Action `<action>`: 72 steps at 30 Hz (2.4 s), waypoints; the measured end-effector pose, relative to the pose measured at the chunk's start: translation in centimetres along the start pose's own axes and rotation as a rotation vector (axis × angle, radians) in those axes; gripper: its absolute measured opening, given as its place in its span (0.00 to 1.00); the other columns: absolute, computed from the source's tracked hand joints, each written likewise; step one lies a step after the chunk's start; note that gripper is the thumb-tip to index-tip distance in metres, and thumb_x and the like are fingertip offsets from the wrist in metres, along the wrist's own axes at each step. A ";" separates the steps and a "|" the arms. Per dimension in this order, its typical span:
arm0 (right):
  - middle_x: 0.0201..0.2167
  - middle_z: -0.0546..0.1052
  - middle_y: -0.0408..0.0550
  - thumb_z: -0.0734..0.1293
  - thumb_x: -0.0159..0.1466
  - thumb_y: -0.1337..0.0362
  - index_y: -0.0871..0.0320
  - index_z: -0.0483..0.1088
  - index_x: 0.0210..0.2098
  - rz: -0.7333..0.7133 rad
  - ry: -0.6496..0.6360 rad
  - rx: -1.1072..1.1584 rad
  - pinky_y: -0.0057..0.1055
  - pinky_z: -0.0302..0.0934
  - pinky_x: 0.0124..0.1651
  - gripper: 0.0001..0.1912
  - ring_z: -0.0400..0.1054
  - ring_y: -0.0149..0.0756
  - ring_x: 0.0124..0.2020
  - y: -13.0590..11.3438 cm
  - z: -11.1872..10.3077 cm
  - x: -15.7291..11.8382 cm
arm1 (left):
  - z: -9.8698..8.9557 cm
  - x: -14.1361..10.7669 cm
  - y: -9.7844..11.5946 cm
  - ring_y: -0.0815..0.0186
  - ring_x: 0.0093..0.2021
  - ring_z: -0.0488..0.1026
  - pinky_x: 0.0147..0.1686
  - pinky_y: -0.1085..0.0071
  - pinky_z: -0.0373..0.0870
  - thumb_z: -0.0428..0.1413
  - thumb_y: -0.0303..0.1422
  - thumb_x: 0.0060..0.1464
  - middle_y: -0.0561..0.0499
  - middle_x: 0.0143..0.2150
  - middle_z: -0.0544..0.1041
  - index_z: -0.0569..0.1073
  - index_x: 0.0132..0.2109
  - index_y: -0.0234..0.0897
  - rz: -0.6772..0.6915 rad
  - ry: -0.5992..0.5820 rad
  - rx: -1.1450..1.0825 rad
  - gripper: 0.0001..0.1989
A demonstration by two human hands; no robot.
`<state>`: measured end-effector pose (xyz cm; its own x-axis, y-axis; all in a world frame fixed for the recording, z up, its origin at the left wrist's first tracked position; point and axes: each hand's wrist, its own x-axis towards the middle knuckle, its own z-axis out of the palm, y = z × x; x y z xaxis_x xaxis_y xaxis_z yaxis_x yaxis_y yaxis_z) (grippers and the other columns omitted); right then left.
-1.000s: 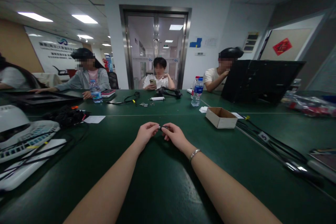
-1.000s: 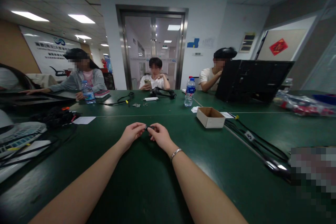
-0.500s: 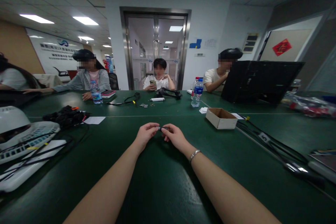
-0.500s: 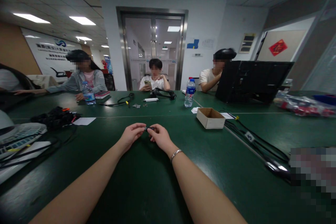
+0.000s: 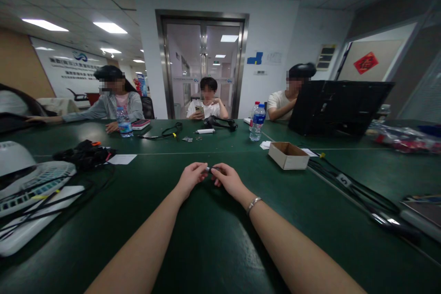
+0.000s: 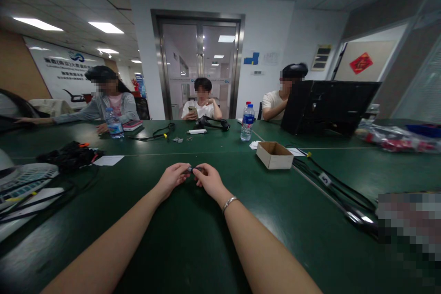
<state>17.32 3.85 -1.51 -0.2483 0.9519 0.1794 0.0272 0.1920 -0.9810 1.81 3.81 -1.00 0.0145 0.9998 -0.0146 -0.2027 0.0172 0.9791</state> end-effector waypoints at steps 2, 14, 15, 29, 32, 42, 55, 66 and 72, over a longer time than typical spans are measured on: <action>0.20 0.71 0.38 0.67 0.58 0.61 0.60 0.66 0.37 -0.004 -0.001 -0.006 0.22 0.58 0.20 0.11 0.63 0.24 0.17 -0.1 0.0 0.0 | 0.0 0.1 -0.2 0.72 0.26 0.69 0.25 0.77 0.61 0.65 0.40 0.38 0.51 0.26 0.73 0.75 0.32 0.32 0.008 -0.008 0.027 0.16; 0.21 0.71 0.38 0.67 0.58 0.60 0.60 0.67 0.37 -0.010 -0.009 -0.030 0.22 0.59 0.21 0.11 0.64 0.24 0.18 -0.1 -0.1 -0.1 | -0.2 -0.2 -0.1 0.69 0.29 0.70 0.30 0.74 0.64 0.64 0.35 0.37 0.50 0.28 0.74 0.76 0.34 0.34 0.073 -0.044 0.053 0.14; 0.21 0.71 0.39 0.67 0.58 0.60 0.60 0.67 0.37 -0.011 -0.009 -0.028 0.22 0.59 0.21 0.12 0.64 0.24 0.18 -0.1 -0.1 0.0 | -0.3 -0.2 -0.1 0.69 0.30 0.70 0.31 0.74 0.64 0.64 0.34 0.37 0.50 0.28 0.74 0.76 0.35 0.34 0.080 -0.052 0.050 0.14; 0.21 0.71 0.39 0.66 0.59 0.59 0.60 0.67 0.37 -0.027 -0.013 -0.011 0.21 0.58 0.20 0.11 0.64 0.24 0.17 -0.1 -0.1 0.0 | -0.3 0.0 -0.4 0.69 0.28 0.68 0.30 0.73 0.63 0.62 0.46 0.40 0.51 0.28 0.73 0.75 0.34 0.34 0.153 -0.038 0.164 0.19; 0.21 0.71 0.39 0.66 0.59 0.59 0.59 0.67 0.38 -0.024 -0.018 -0.003 0.21 0.59 0.21 0.11 0.64 0.24 0.18 -0.1 -0.1 -0.1 | -0.2 0.0 -0.5 0.70 0.23 0.63 0.25 0.74 0.58 0.59 0.51 0.41 0.55 0.20 0.68 0.72 0.26 0.35 0.184 0.025 0.271 0.20; 0.23 0.71 0.39 0.65 0.59 0.61 0.59 0.68 0.38 -0.025 -0.031 -0.007 0.22 0.59 0.22 0.10 0.65 0.24 0.19 -0.2 -0.2 -0.1 | -0.2 -1.3 -0.2 0.67 0.23 0.65 0.25 0.72 0.56 0.46 0.52 0.54 0.54 0.23 0.69 0.71 0.30 0.40 0.281 0.121 0.492 0.21; 0.22 0.70 0.39 0.65 0.58 0.59 0.59 0.67 0.38 -0.029 -0.001 -0.013 0.23 0.59 0.21 0.11 0.65 0.25 0.18 -0.2 -0.2 -0.1 | 0.0 -0.7 -0.5 0.68 0.26 0.67 0.28 0.73 0.61 0.51 0.47 0.50 0.55 0.24 0.69 0.68 0.29 0.37 0.279 -0.078 0.517 0.16; 0.22 0.71 0.39 0.65 0.58 0.60 0.59 0.68 0.38 -0.025 -0.006 0.007 0.23 0.59 0.21 0.11 0.65 0.26 0.18 -0.2 -0.3 -0.1 | -0.4 -1.4 0.2 0.67 0.21 0.65 0.25 0.72 0.58 0.40 0.52 0.56 0.55 0.18 0.67 0.67 0.23 0.38 0.260 0.066 0.740 0.27; 0.20 0.70 0.38 0.66 0.57 0.59 0.60 0.67 0.35 -0.013 0.025 0.039 0.23 0.59 0.20 0.11 0.65 0.26 0.17 -0.1 -0.4 0.1 | 0.2 -1.4 0.0 0.68 0.29 0.73 0.24 0.76 0.63 0.53 0.41 0.50 0.52 0.36 0.74 0.67 0.44 0.39 0.274 -0.085 0.473 0.15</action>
<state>17.64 3.98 -1.33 -0.2236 0.9552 0.1940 -0.0143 0.1958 -0.9805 1.96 2.40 -0.97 0.1064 0.9623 0.2504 0.2513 -0.2697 0.9296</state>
